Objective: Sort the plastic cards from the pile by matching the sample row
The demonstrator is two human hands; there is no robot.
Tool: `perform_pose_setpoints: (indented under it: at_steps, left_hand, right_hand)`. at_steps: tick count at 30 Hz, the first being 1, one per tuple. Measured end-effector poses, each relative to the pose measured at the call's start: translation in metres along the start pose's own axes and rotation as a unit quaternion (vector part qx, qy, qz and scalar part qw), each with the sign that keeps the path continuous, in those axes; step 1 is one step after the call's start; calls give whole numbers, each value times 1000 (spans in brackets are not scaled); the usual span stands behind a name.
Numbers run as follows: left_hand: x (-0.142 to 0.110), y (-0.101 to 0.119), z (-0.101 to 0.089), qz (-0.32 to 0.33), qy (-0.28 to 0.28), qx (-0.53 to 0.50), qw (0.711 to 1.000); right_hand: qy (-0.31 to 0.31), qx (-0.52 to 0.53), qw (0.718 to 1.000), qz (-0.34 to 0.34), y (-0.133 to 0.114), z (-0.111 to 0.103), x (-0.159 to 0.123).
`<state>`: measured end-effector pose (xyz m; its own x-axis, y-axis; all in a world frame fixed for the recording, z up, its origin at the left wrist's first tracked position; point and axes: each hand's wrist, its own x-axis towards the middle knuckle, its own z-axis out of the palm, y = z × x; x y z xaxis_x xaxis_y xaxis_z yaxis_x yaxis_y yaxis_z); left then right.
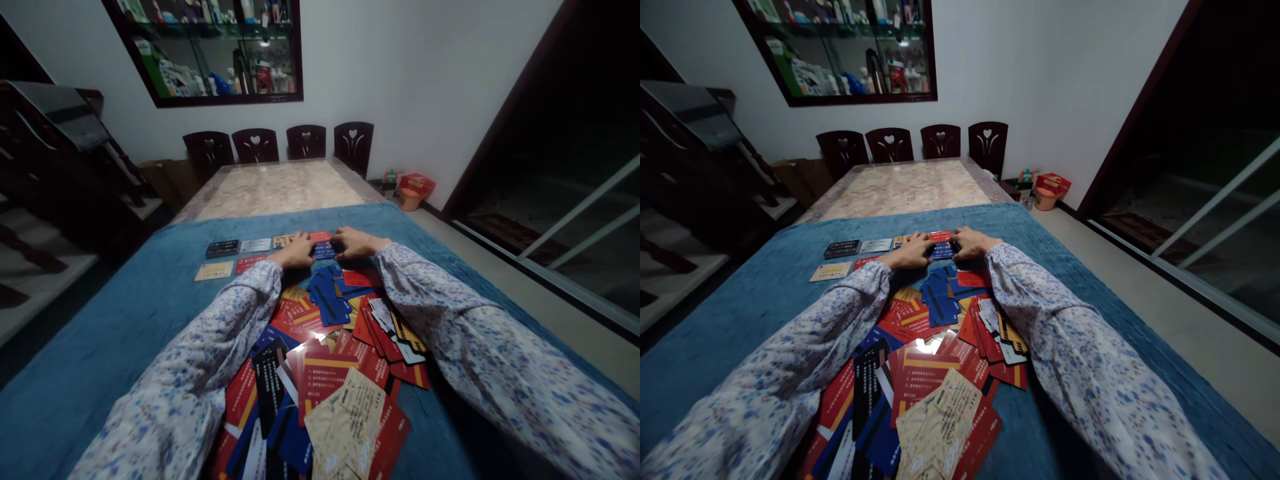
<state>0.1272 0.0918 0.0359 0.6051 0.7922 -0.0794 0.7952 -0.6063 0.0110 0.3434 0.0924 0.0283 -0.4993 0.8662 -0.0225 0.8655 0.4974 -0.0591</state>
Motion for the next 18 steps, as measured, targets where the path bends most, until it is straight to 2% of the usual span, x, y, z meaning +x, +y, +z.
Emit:
perform_pose_setpoints:
  at_steps: [18]
  left_hand:
    - [-3,-2,-5,-12,4,27,1000]
  right_hand:
    - [-25,16,999,16,-8,-10,6]
